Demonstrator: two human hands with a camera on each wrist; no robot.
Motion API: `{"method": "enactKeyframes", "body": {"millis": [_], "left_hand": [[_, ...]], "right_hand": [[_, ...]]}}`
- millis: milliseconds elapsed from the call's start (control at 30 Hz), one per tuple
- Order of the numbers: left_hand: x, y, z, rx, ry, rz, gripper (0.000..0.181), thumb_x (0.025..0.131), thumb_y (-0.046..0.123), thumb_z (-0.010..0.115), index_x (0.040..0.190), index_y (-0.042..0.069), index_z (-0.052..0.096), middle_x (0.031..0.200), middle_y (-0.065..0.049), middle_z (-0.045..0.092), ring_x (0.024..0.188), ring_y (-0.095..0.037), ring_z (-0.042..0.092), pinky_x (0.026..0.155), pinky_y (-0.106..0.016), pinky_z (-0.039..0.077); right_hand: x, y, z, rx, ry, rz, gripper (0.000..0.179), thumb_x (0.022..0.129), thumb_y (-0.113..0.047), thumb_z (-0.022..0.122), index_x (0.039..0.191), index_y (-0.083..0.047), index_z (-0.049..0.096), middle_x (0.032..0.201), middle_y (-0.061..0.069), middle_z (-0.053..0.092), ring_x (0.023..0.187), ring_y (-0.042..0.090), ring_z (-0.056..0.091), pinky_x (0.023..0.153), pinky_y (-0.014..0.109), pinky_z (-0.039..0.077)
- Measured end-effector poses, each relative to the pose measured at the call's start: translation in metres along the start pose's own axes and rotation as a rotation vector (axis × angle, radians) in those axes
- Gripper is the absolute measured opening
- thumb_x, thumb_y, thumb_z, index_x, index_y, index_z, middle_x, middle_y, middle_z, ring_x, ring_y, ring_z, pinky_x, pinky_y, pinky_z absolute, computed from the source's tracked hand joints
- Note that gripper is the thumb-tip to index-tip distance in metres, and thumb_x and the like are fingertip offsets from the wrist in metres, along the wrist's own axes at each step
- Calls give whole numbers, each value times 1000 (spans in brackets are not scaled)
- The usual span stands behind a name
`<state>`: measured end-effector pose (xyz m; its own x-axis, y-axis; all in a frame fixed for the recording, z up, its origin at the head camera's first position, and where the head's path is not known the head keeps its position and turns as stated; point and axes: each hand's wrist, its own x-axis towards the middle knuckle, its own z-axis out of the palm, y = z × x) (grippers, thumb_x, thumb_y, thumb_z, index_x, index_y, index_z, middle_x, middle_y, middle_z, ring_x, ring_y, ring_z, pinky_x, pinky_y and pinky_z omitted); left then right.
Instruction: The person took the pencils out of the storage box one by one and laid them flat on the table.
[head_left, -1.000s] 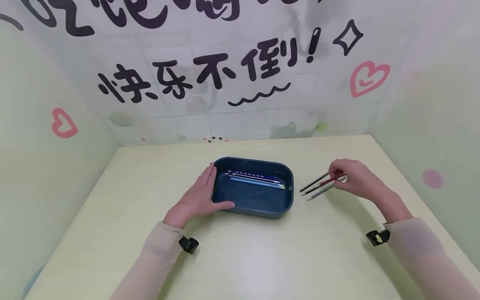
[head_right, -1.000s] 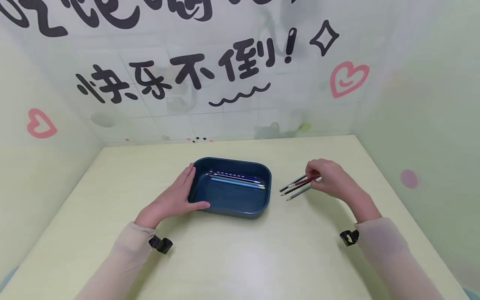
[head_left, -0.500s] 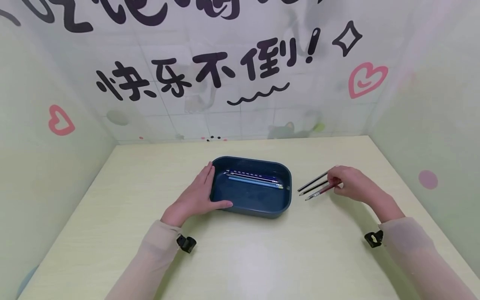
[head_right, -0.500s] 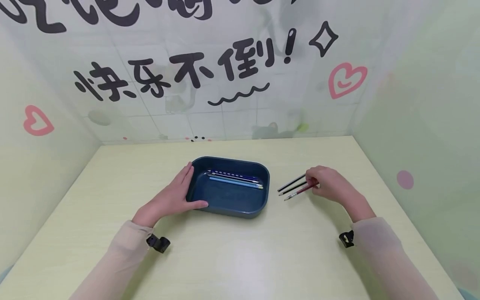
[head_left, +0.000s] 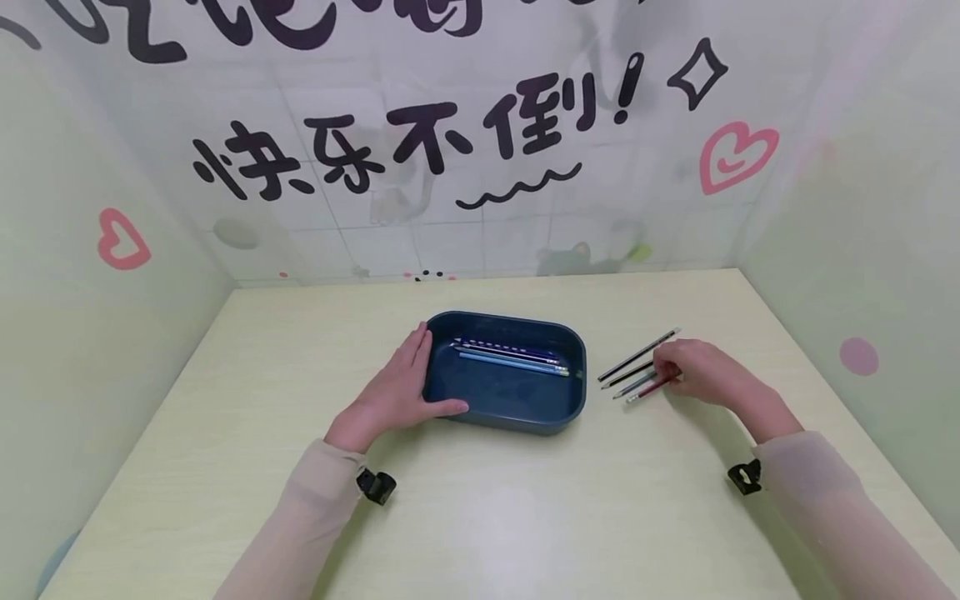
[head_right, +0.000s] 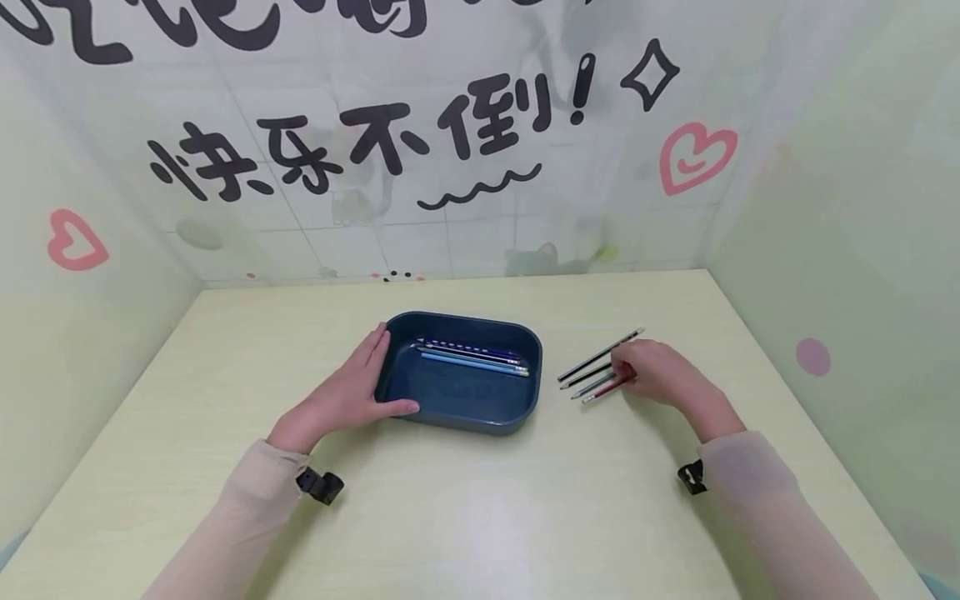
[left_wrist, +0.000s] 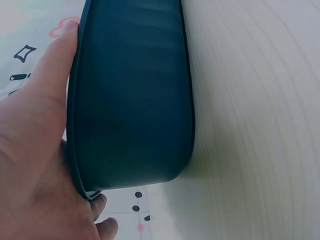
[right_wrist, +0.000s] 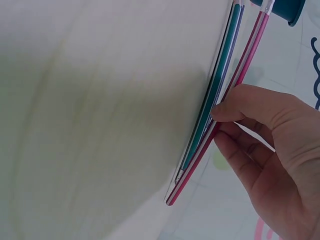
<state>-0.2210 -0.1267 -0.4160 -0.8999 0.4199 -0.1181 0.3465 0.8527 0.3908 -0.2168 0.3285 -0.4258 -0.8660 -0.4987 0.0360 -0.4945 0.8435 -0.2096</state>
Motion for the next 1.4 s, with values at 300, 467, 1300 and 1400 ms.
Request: {"method": "enactKeyframes", "body": {"millis": [300, 467, 1300, 1400], "left_hand": [[4, 4, -4, 20, 3, 12, 125, 80, 72, 67, 159, 0, 2, 169, -15, -6, 157, -34, 4, 126, -49, 20], [3, 4, -6, 28, -9, -2, 126, 80, 71, 68, 159, -1, 2, 169, -15, -6, 157, -34, 4, 126, -49, 20], [2, 0, -4, 28, -7, -17, 125, 80, 71, 67, 159, -1, 2, 169, -15, -5, 157, -35, 5, 126, -50, 20], [0, 2, -3, 27, -10, -13, 125, 80, 71, 67, 159, -1, 3, 169, -15, -5, 157, -35, 5, 126, -50, 20]], "right_hand": [[-2, -1, -2, 20, -25, 35, 30, 74, 11, 75, 74, -15, 61, 70, -7, 54, 67, 8, 44, 60, 25, 41], [0, -3, -1, 34, -44, 43, 28, 77, 9, 76, 75, -15, 62, 70, -7, 55, 68, 8, 45, 61, 25, 41], [6, -9, -17, 81, -13, 50, 21, 76, 8, 77, 89, -5, 66, 85, 3, 67, 79, 16, 60, 72, 36, 53], [8, -15, -18, 91, -11, 66, 21, 77, 8, 76, 92, -2, 66, 88, 6, 68, 82, 21, 64, 75, 39, 55]]}}
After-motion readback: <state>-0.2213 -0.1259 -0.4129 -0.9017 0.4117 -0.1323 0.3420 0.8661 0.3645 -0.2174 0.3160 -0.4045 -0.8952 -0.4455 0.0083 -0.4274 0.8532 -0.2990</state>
